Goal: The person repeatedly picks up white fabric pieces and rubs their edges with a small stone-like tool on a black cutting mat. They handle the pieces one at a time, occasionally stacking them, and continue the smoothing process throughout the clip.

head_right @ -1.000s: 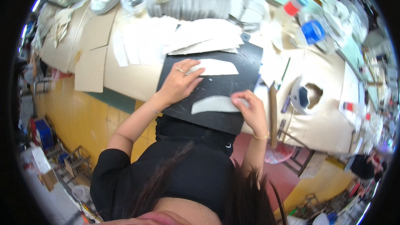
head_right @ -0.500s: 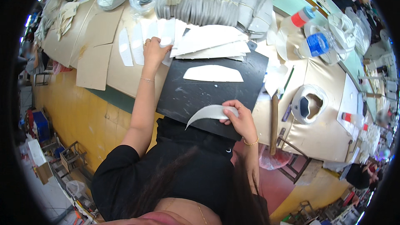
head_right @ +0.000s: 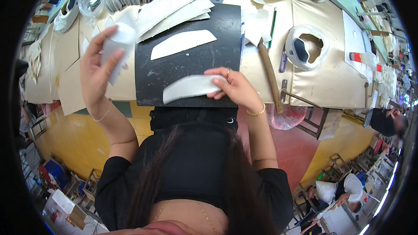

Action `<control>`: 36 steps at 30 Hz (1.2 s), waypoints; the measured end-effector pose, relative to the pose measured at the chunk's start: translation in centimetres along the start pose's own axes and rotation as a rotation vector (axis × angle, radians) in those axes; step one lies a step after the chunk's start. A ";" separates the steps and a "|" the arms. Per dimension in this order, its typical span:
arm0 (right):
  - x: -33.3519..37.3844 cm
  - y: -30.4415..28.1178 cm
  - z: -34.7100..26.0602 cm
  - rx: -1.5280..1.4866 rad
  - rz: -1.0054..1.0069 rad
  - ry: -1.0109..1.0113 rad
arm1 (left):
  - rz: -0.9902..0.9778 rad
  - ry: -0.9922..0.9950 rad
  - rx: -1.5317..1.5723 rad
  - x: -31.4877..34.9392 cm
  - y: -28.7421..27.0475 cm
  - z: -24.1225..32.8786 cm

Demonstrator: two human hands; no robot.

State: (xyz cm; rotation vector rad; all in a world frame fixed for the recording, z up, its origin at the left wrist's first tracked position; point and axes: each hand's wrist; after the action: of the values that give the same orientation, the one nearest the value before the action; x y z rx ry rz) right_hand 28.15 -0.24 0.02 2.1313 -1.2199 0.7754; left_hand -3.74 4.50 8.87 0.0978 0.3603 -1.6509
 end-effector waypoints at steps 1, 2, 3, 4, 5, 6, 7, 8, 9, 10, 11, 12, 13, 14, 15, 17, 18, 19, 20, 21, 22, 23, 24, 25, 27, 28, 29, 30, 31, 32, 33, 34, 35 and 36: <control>0.7 0.2 -0.2 0.074 -0.042 -0.003 | -0.095 0.039 0.085 0.5 0.9 0.7; 1.5 0.5 -0.4 0.218 -0.072 -0.041 | -0.207 0.077 0.122 1.0 1.7 0.1; 2.4 1.1 -1.4 0.334 -0.102 -0.030 | -0.251 0.048 0.182 1.4 3.2 0.1; 3.5 1.7 -1.8 0.364 -0.116 -0.039 | -0.345 0.027 0.235 1.5 4.4 -1.2; 4.3 2.3 -1.9 0.394 -0.128 -0.052 | -0.464 -0.282 0.344 1.5 5.0 -1.5; 4.7 2.6 -1.9 0.361 -0.133 -0.087 | -0.465 -0.386 0.338 2.4 6.3 -3.0; 4.7 2.6 -1.9 0.340 -0.120 -0.070 | -0.534 -0.352 0.200 2.7 7.0 -3.9; 4.5 2.4 -1.9 0.319 -0.108 -0.054 | -0.579 -0.407 0.074 3.1 7.2 -4.3; 4.4 2.3 -1.9 0.299 -0.097 -0.039 | -0.622 -0.460 -0.053 3.5 7.5 -4.3; 4.2 2.3 -1.7 0.260 -0.060 -0.016 | -0.598 -0.323 -0.224 4.4 7.3 -4.6; 4.0 2.2 -1.4 0.205 -0.033 -0.010 | -0.576 -0.183 -0.389 5.5 6.9 -5.4; 3.8 2.2 -1.0 0.151 -0.007 -0.004 | -0.548 -0.040 -0.552 6.2 6.5 -5.7; 3.5 2.2 -0.7 0.100 0.016 0.001 | -0.480 -0.023 -0.584 6.6 6.2 -5.4; 3.2 2.2 -0.5 0.082 0.040 0.014 | -0.412 -0.006 -0.616 6.8 5.8 -5.0; 2.9 2.3 -0.1 0.025 0.065 0.001 | -0.342 0.010 -0.646 7.0 5.4 -4.7; 2.3 2.6 0.8 -0.088 0.107 -0.020 | -0.350 -0.252 -0.266 7.6 5.0 -4.1; 2.1 2.8 0.9 -0.106 0.126 -0.043 | -0.397 -0.445 -0.083 7.6 4.8 -3.7; 1.9 2.9 1.0 -0.120 0.128 -0.041 | -0.435 -0.637 0.100 7.8 4.7 -3.5; 1.7 2.9 1.0 -0.134 0.130 -0.039 | -0.365 -0.620 0.198 8.5 5.1 -4.1; 1.6 2.9 1.1 -0.148 0.133 -0.036 | -0.332 -0.649 0.223 8.8 5.0 -4.3; 1.4 2.8 1.5 -0.146 0.153 -0.031 | -0.302 -0.678 0.248 8.8 4.9 -4.6; 1.0 2.5 2.0 -0.144 0.173 -0.026 | -0.273 -0.707 0.274 8.9 4.8 -4.9; 0.7 2.2 2.5 -0.142 0.194 -0.021 | -0.228 -0.706 0.282 9.2 4.9 -5.5; 0.5 1.8 2.7 -0.117 0.230 -0.018 | -0.214 -0.687 0.253 9.4 4.9 -6.0; -0.1 1.1 2.8 -0.070 0.303 -0.012 | -0.187 -0.648 0.196 9.6 4.9 -6.8; -0.3 1.1 2.4 -0.042 0.367 -0.012 | -0.153 -0.634 0.198 9.3 5.3 -6.6; -0.5 1.0 2.3 -0.025 0.379 -0.004 | -0.132 -0.616 0.186 9.2 5.7 -6.6; -0.7 0.9 2.2 -0.008 0.391 0.004 | -0.111 -0.598 0.173 9.1 6.0 -6.6; -0.9 0.8 2.1 0.007 0.404 0.010 | -0.093 -0.580 0.159 9.0 6.1 -6.6; -1.0 0.8 2.1 0.028 0.424 0.013 | -0.090 -0.548 0.179 9.0 6.2 -7.0; -1.1 0.8 2.0 0.049 0.444 0.016 | -0.096 -0.549 0.126 8.9 6.1 -6.8; -1.2 0.8 2.0 0.070 0.467 0.021 | -0.103 -0.551 0.076 8.6 6.1 -6.6; -1.3 0.8 1.9 0.078 0.477 0.029 | -0.110 -0.553 0.026 8.5 6.1 -6.4; -1.4 0.9 1.7 0.086 0.486 0.036 | -0.137 -0.538 -0.049 8.4 6.2 -6.4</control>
State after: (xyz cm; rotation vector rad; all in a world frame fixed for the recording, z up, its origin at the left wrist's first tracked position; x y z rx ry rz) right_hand 27.14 -1.03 -2.02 1.8914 -1.7413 1.0797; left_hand 0.40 -2.13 -0.62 -0.4106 -0.0047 -1.7272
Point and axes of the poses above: each hand's wrist, its own x-axis away from the middle knuckle, its own y-axis out of the palm, z = x × y, and after that the axes turned 15 degrees about y, right-handed
